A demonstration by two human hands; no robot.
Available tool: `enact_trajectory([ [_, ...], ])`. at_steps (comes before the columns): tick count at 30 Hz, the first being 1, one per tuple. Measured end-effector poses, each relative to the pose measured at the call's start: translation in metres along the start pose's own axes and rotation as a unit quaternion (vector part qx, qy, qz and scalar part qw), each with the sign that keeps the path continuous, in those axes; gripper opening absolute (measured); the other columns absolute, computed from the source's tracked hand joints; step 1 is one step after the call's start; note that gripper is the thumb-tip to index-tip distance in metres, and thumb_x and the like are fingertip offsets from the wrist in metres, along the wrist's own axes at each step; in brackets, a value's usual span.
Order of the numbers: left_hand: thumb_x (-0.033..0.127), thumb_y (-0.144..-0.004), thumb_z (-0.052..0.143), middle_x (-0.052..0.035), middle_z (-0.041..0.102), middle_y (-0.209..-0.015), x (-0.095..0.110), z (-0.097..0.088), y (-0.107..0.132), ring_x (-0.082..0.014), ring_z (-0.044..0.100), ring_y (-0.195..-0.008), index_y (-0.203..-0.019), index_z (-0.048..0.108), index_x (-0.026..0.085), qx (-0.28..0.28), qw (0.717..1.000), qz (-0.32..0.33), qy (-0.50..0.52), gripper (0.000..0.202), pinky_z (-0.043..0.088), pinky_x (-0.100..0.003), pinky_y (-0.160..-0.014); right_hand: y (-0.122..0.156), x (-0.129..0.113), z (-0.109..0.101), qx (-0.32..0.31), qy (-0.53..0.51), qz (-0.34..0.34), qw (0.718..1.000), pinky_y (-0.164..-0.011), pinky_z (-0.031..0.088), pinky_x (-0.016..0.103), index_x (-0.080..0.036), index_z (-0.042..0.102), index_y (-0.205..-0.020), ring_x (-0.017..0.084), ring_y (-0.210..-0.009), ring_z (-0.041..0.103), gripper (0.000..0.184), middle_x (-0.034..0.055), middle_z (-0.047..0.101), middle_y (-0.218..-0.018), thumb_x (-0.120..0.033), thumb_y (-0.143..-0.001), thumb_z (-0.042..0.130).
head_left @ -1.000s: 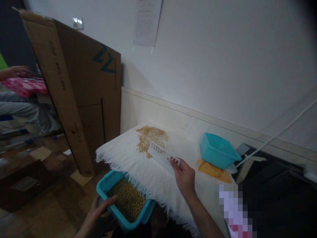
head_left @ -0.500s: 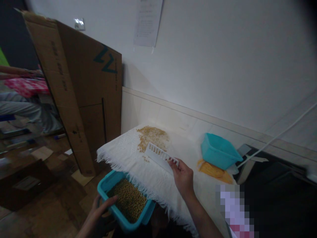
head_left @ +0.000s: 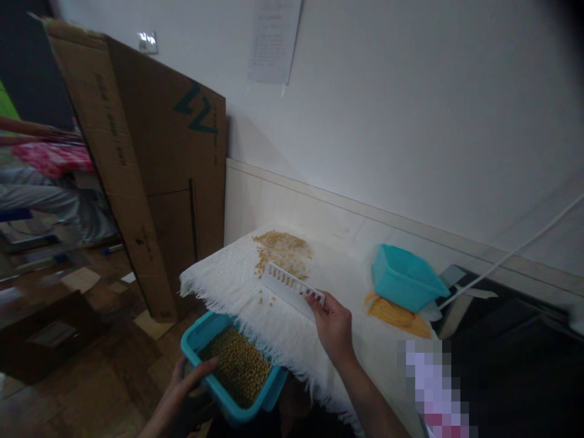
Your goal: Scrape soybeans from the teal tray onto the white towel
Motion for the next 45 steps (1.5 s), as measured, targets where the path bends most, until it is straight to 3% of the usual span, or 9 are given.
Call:
enact_trajectory([
  [6, 0.033, -0.086, 0.088, -0.0124, 0.076, -0.120, 0.005, 0.004, 0.005, -0.0338, 0.085, -0.085, -0.153, 0.047, 0.035, 0.000, 1.000, 0.000, -0.002, 0.079, 0.068, -0.049, -0.076, 0.001, -0.004, 0.010, -0.037, -0.013, 0.002, 0.999, -0.062, 0.054, 0.024, -0.018, 0.088, -0.101, 0.018, -0.064, 0.072, 0.040, 0.0034, 0.083, -0.078, -0.054, -0.099, 0.071],
  [11, 0.032, -0.087, 0.087, -0.0125, 0.079, -0.114, 0.008, 0.004, 0.009, -0.0336, 0.084, -0.082, -0.158, 0.045, 0.035, 0.003, 1.000, 0.008, 0.001, 0.083, 0.065, -0.044, -0.069, 0.006, -0.006, 0.017, -0.046, -0.035, 0.014, 0.998, -0.062, 0.054, 0.024, -0.018, 0.087, -0.101, 0.018, -0.067, 0.071, 0.039, 0.0036, 0.083, -0.079, -0.054, -0.099, 0.071],
  [18, 0.035, -0.085, 0.089, -0.0091, 0.079, -0.117, 0.005, 0.001, 0.004, -0.0299, 0.084, -0.085, -0.154, 0.048, 0.037, -0.006, 1.000, 0.009, -0.002, 0.080, 0.064, -0.039, -0.070, 0.013, -0.019, 0.017, -0.049, -0.040, 0.031, 0.997, -0.060, 0.055, 0.024, -0.017, 0.087, -0.098, 0.019, -0.065, 0.071, 0.042, 0.0043, 0.082, -0.076, -0.056, -0.096, 0.072],
  [28, 0.038, -0.076, 0.096, -0.0098, 0.079, -0.115, 0.004, 0.000, 0.003, -0.0300, 0.083, -0.081, -0.157, 0.046, 0.037, -0.011, 1.000, 0.020, 0.007, 0.096, 0.063, -0.041, -0.069, 0.026, -0.033, 0.016, -0.039, -0.054, 0.038, 0.997, -0.056, 0.056, 0.024, -0.018, 0.088, -0.095, 0.019, -0.063, 0.072, 0.041, 0.0045, 0.082, -0.074, -0.056, -0.096, 0.073],
  [34, 0.035, -0.082, 0.092, -0.0124, 0.077, -0.119, 0.003, 0.000, 0.000, -0.0325, 0.084, -0.083, -0.161, 0.040, 0.038, 0.003, 1.000, 0.006, 0.001, 0.094, 0.067, -0.046, -0.074, 0.032, -0.042, 0.018, -0.043, -0.044, 0.031, 0.998, -0.060, 0.057, 0.024, -0.019, 0.089, -0.097, 0.019, -0.064, 0.074, 0.039, 0.0049, 0.084, -0.078, -0.055, -0.097, 0.072],
  [45, 0.033, -0.085, 0.089, -0.0105, 0.078, -0.115, 0.004, 0.001, 0.004, -0.0330, 0.084, -0.085, -0.157, 0.044, 0.037, -0.003, 1.000, 0.012, -0.002, 0.085, 0.065, -0.043, -0.071, 0.043, -0.042, 0.016, -0.079, -0.073, 0.061, 0.992, -0.056, 0.054, 0.024, -0.018, 0.088, -0.093, 0.019, -0.064, 0.072, 0.044, 0.0042, 0.082, -0.074, -0.059, -0.096, 0.074],
])
Point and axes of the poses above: each hand's wrist, its own y-axis away from the middle knuckle, its own z-axis out of the palm, x = y × z, the point moved 5 cm from there along -y, towards the middle knuckle
